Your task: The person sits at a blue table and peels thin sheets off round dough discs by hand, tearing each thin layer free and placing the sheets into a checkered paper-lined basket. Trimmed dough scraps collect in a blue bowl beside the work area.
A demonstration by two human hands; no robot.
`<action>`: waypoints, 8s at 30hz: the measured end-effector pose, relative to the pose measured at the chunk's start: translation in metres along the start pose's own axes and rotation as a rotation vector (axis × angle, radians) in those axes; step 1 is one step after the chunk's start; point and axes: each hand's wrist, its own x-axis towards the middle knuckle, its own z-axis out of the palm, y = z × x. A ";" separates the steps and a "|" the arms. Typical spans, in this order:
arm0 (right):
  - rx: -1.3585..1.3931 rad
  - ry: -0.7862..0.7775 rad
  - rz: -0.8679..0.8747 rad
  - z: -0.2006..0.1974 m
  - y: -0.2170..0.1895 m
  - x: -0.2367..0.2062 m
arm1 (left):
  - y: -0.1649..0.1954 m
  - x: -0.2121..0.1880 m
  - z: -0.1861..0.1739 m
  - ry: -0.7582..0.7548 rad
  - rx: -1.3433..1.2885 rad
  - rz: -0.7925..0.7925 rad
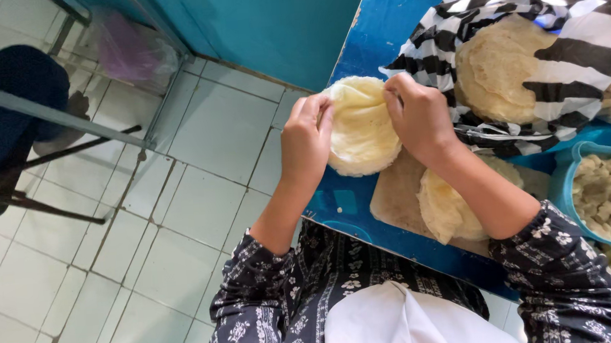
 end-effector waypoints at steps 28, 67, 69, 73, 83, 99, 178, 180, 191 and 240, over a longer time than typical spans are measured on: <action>-0.232 -0.414 -0.335 -0.103 -0.014 -0.061 | 0.073 -0.050 0.011 -0.171 -0.033 0.154; 0.243 -0.029 -0.390 -0.098 -0.008 0.011 | 0.038 0.028 -0.046 -0.181 -0.145 0.393; 0.152 -0.101 -0.487 -0.086 -0.008 0.012 | 0.026 0.030 -0.044 -0.200 0.040 0.515; 0.048 -0.303 -0.466 -0.064 -0.005 -0.003 | -0.001 0.012 -0.044 -0.388 0.061 0.474; 0.074 -0.365 -0.452 -0.062 -0.010 -0.011 | 0.000 0.008 -0.064 -0.415 0.181 0.554; -0.127 -0.514 -0.169 -0.119 0.005 -0.067 | 0.082 -0.067 0.019 -0.372 -0.243 0.267; 1.006 -0.244 0.347 -0.101 -0.017 -0.040 | 0.082 -0.028 0.002 -0.073 -0.199 0.249; 1.027 -0.206 0.406 -0.074 -0.017 -0.025 | 0.072 -0.018 -0.005 -0.056 -0.197 0.052; 0.498 -0.301 0.501 -0.014 0.021 0.013 | 0.009 0.010 0.011 -0.126 -0.103 -0.009; 0.500 -0.351 0.261 -0.155 0.006 -0.082 | 0.094 -0.043 0.070 -0.594 -0.655 0.026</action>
